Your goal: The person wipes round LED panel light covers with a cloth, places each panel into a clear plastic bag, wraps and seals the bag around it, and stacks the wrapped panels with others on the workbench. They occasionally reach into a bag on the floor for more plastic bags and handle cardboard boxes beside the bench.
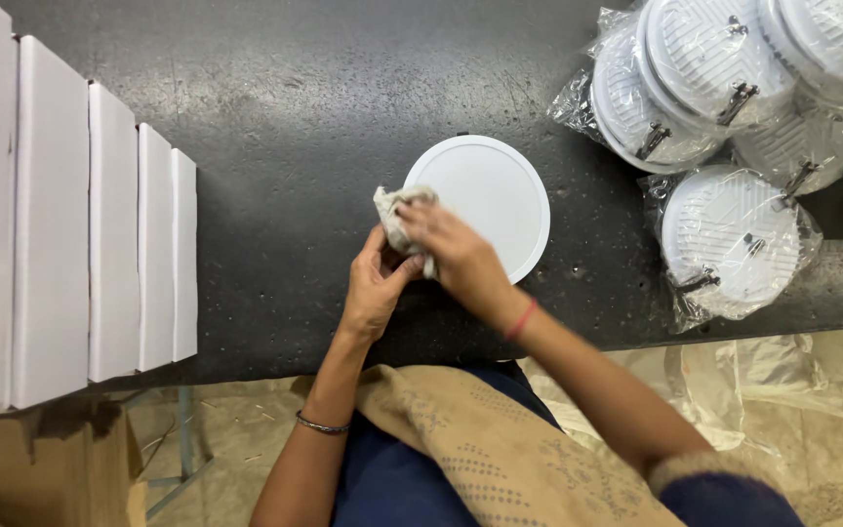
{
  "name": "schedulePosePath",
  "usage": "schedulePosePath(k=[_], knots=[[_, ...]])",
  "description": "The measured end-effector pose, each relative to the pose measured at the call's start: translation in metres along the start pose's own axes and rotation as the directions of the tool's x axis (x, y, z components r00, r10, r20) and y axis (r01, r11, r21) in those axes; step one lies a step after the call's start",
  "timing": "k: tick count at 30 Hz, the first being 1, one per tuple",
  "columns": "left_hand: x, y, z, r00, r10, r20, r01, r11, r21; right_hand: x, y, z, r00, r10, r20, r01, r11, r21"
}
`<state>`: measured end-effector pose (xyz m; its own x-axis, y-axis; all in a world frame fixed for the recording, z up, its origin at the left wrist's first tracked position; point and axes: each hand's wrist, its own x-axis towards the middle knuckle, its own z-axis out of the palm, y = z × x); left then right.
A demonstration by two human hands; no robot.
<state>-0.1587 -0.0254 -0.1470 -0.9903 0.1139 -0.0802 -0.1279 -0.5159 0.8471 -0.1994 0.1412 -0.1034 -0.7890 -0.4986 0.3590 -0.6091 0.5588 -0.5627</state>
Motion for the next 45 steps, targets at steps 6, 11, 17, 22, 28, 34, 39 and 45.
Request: schedulePosePath(k=[6, 11, 17, 22, 28, 34, 39, 45], knots=[[0.000, 0.007, 0.004, 1.000, -0.021, -0.024, 0.022, 0.998, 0.056, 0.002, 0.071, -0.040, 0.974, 0.167, -0.154, -0.206, 0.935, -0.290], [0.002, 0.012, 0.009, 0.998, -0.044, -0.048, 0.045, 0.999, 0.019, -0.024, 0.063, -0.034, 0.934, 0.309, -0.179, -0.347, 0.905, -0.245], [0.001, 0.009, 0.011, 0.981, -0.150, -0.122, 0.145, 0.988, -0.047, 0.007, 0.012, 0.001, 0.998, 0.031, -0.059, -0.040, 0.988, -0.151], [-0.003, 0.008, 0.016, 0.999, -0.004, -0.032, 0.003, 0.999, -0.033, -0.065, -0.002, -0.035, 0.987, 0.161, -0.011, -0.161, 0.985, -0.067], [-0.005, 0.007, 0.024, 0.988, -0.087, -0.125, 0.101, 0.988, 0.115, -0.058, 0.043, -0.067, 0.931, 0.290, -0.222, -0.313, 0.947, -0.073], [-0.004, 0.006, 0.024, 0.989, -0.060, -0.134, 0.074, 0.992, 0.100, -0.111, -0.031, -0.040, 0.988, 0.147, -0.041, -0.142, 0.985, 0.099], [0.016, -0.003, 0.056, 0.989, -0.131, -0.072, 0.139, 0.983, 0.121, -0.140, -0.024, -0.076, 0.952, 0.256, -0.168, -0.211, 0.946, 0.245], [0.055, -0.048, 0.110, 0.975, -0.220, 0.012, 0.216, 0.967, 0.136, -0.168, 0.002, -0.110, 0.879, 0.270, -0.393, -0.290, 0.957, 0.009]])
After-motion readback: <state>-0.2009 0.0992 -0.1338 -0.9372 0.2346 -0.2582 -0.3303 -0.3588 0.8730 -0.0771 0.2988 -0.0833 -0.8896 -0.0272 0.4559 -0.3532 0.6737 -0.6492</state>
